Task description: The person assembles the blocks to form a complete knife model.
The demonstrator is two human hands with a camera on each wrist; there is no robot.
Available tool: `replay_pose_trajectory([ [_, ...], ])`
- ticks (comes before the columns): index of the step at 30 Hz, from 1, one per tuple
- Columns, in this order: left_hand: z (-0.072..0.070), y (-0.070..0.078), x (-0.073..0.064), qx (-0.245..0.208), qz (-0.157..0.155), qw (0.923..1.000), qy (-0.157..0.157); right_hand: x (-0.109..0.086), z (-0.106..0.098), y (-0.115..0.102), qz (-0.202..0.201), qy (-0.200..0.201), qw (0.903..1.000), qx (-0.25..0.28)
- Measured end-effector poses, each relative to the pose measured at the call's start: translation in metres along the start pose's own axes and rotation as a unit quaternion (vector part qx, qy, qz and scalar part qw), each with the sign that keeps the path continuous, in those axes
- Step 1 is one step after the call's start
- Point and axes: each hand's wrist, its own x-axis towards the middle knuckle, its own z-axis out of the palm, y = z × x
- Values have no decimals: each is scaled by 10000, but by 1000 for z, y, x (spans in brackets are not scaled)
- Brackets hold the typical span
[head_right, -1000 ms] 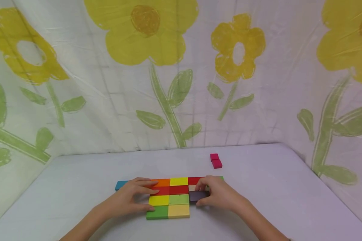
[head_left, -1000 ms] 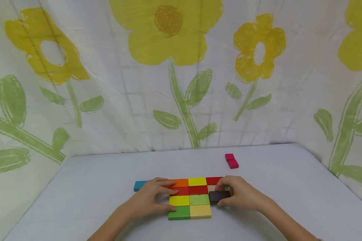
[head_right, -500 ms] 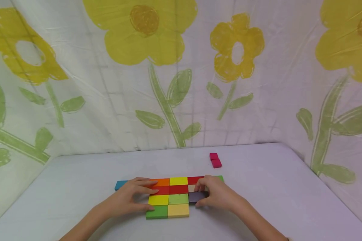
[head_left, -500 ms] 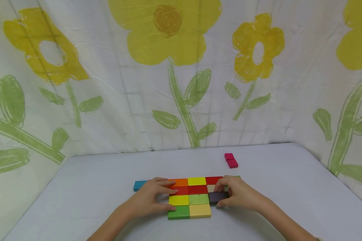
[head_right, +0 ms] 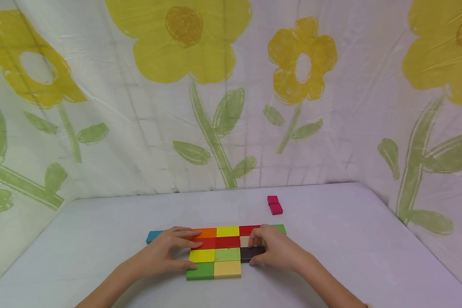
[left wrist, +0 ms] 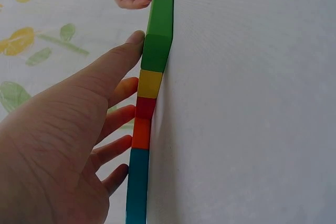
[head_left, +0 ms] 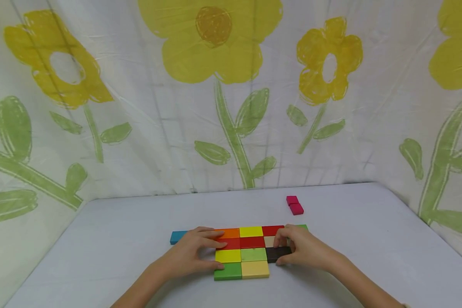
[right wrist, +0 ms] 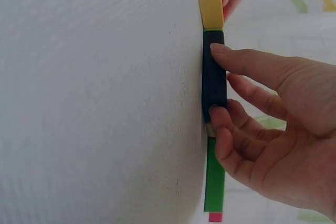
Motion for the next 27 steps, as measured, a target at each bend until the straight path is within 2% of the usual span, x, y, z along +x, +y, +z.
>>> replay_pose_trajectory([
  [16,0,1,0,-88,-31,10000,-22,-1,-1,1,-15,-2,10000,47],
  [21,1,0,0,-76,-30,10000,-31,-1,-5,0,83,-74,9999,112],
  [27,2,-2,0,-81,-57,9999,-27,0,-13,0,-4,-32,9995,303],
])
